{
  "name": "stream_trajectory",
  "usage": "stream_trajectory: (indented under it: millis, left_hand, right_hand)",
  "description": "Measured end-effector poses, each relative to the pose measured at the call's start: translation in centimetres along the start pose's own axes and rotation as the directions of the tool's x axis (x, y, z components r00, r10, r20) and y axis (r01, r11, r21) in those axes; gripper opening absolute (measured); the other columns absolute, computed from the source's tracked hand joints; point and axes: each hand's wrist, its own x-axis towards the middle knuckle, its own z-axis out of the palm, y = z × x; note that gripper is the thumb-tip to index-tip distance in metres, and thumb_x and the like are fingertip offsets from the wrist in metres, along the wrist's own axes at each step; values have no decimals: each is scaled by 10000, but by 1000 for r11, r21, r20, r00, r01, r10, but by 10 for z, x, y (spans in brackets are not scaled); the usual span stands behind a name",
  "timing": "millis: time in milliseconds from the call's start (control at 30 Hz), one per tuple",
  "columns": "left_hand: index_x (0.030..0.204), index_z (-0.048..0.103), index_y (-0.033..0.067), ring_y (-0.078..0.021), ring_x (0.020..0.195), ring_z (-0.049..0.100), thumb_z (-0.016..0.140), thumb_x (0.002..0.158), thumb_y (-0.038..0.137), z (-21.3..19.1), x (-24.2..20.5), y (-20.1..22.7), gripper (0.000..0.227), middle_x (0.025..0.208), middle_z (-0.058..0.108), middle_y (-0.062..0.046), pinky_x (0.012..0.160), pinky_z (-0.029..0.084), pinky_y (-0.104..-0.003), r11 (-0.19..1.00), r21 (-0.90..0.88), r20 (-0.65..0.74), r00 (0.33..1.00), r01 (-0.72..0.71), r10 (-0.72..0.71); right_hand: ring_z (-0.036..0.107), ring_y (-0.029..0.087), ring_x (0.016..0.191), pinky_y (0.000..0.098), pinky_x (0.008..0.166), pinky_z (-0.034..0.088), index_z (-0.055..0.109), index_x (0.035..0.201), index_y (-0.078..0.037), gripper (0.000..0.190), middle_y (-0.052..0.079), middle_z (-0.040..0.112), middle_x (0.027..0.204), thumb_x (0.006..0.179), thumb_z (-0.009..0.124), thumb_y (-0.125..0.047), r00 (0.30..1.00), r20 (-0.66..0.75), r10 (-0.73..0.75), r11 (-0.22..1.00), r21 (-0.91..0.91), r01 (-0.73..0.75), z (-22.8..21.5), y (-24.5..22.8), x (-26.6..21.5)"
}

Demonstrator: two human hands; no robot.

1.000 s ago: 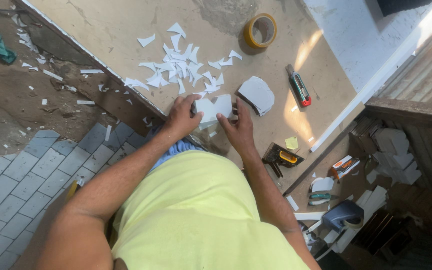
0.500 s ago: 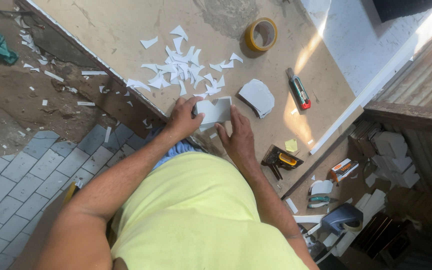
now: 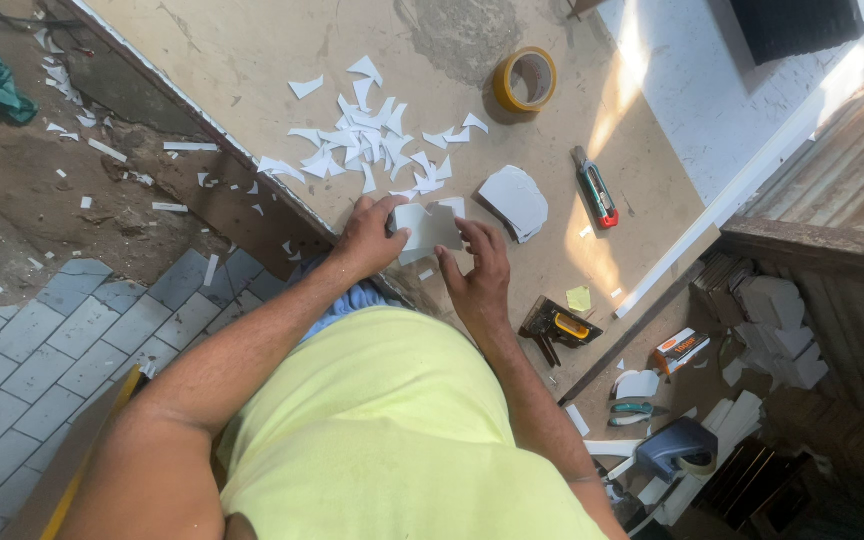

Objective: The person uses scissors to cut small white paper pieces into rounded shapes on a workbench. They repeatedly pick up a paper piece, trim its edges, and place the finished piece into a growing stack. A printed card is briefly used as a template before being set aside.

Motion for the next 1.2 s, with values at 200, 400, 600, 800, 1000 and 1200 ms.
stream_trajectory:
  millis: [200, 400, 600, 800, 1000, 1200]
  left_hand:
    - [1395, 582, 173, -317, 1019, 631, 735, 877, 256, 0, 0, 0, 547, 1185, 532, -170, 909, 538, -421, 1000, 3, 5, 1000, 12, -12]
    - [1398, 578, 171, -327, 1036, 636, 735, 875, 263, 1, -1, 0, 553, 1204, 534, -177, 926, 536, -423, 1000, -11, -7, 1000, 3, -3]
    - [1396, 583, 178, -326, 1056, 636, 734, 875, 270, 0, -1, 0, 550, 1220, 538, -175, 933, 533, -425, 1000, -5, -7, 1000, 10, -10]
    - [1399, 584, 176, -329, 1072, 625, 738, 879, 270, 3, -1, -2, 549, 1205, 542, -174, 941, 530, -427, 1000, -4, -9, 1000, 0, 0]
    - [1411, 567, 163, -330, 1079, 619, 739, 878, 249, 0, -2, 1, 566, 1217, 523, -173, 954, 522, -425, 1000, 3, 3, 1000, -1, 1]
    - [1341, 575, 74, -387, 1096, 590, 769, 804, 142, -16, -22, 22, 575, 1187, 518, -202, 936, 503, -463, 922, 125, -291, 875, -366, 386]
  right_hand:
    - [647, 241, 955, 366, 799, 581, 605, 1383, -32, 471, 132, 622, 1162, 939, 738, -115, 962, 26, 271, 930, 250, -268, 13, 14, 9]
    - [627, 410, 1162, 486, 926, 530, 422, 1442, 18, 581, 242, 599, 1317, 978, 716, -171, 994, 59, 97, 992, -89, -91, 19, 21, 3]
    - [578, 471, 1255, 549, 1065, 453, 437, 1412, 23, 617, 315, 530, 1414, 928, 759, -183, 987, -3, -161, 948, -279, 154, 16, 7, -4]
    - [697, 322, 1192, 387, 970, 600, 642, 1258, -71, 352, 209, 629, 1327, 923, 747, -42, 994, -75, -84, 993, -95, 77, 9, -1, 3]
    - [683, 131, 1005, 270, 829, 601, 487, 1422, -76, 547, 57, 673, 1172, 907, 648, 12, 955, -55, 292, 895, 368, -253, 16, 18, 16]
    - [646, 119, 1056, 267, 954, 535, 635, 1267, -1, 341, 58, 679, 1155, 941, 637, 98, 914, 151, 376, 595, 717, -363, 17, 55, 16]
